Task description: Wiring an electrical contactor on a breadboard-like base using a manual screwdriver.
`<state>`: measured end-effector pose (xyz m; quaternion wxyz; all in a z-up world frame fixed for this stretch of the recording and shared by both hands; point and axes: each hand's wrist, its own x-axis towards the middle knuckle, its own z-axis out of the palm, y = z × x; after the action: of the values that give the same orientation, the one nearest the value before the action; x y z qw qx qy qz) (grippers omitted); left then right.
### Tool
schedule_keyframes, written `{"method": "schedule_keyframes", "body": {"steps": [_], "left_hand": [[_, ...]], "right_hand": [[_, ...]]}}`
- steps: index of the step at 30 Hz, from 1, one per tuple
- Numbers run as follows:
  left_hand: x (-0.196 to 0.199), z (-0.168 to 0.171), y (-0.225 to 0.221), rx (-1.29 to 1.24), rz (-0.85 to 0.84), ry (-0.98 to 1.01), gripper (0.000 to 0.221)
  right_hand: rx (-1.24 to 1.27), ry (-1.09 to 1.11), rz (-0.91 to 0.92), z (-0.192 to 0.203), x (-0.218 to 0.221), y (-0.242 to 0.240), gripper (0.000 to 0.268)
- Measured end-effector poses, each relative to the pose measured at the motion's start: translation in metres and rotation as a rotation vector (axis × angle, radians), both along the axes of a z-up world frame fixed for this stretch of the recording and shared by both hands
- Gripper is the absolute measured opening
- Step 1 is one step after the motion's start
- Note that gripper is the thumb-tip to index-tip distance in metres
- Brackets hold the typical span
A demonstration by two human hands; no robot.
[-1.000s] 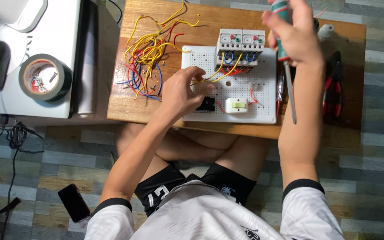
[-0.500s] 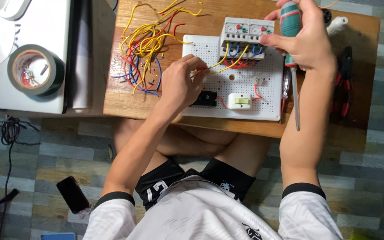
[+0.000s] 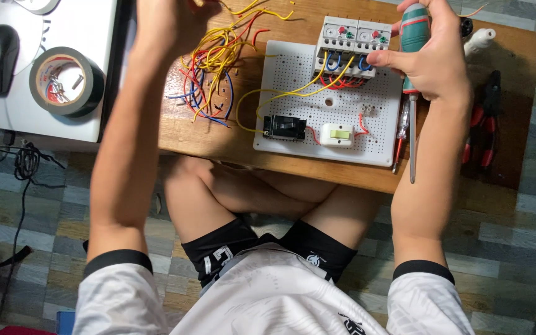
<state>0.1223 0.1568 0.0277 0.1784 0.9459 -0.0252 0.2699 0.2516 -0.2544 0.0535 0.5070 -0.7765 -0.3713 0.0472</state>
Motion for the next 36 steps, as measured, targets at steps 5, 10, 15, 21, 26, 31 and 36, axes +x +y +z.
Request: {"method": "schedule_keyframes", "body": {"steps": [5,10,15,21,26,31,36], "left_hand": [[0.004,-0.016,0.043,0.133,-0.059,0.139,0.008],[-0.01,0.0,0.03,0.248,-0.06,0.441,0.018],[-0.007,-0.015,0.025,0.311,-0.078,0.404,0.025],[-0.004,-0.014,0.02,0.263,-0.111,0.43,0.033],[-0.012,-0.009,0.009,0.242,-0.119,0.412,0.04],[-0.033,0.008,-0.022,0.371,-0.087,0.208,0.005],[-0.038,-0.024,-0.047,0.278,-0.004,0.427,0.009]], "right_hand": [[0.0,0.02,0.004,-0.001,0.002,-0.001,0.068],[-0.033,0.013,-0.008,0.0,0.001,0.0,0.07],[-0.028,0.0,-0.002,-0.005,0.004,-0.002,0.069],[-0.037,0.008,0.0,-0.005,0.005,-0.003,0.07],[-0.029,0.019,-0.001,-0.004,0.004,-0.003,0.069],[-0.027,0.049,-0.015,0.0,0.0,-0.002,0.068],[-0.013,0.018,0.004,-0.005,0.004,-0.003,0.069]]}}
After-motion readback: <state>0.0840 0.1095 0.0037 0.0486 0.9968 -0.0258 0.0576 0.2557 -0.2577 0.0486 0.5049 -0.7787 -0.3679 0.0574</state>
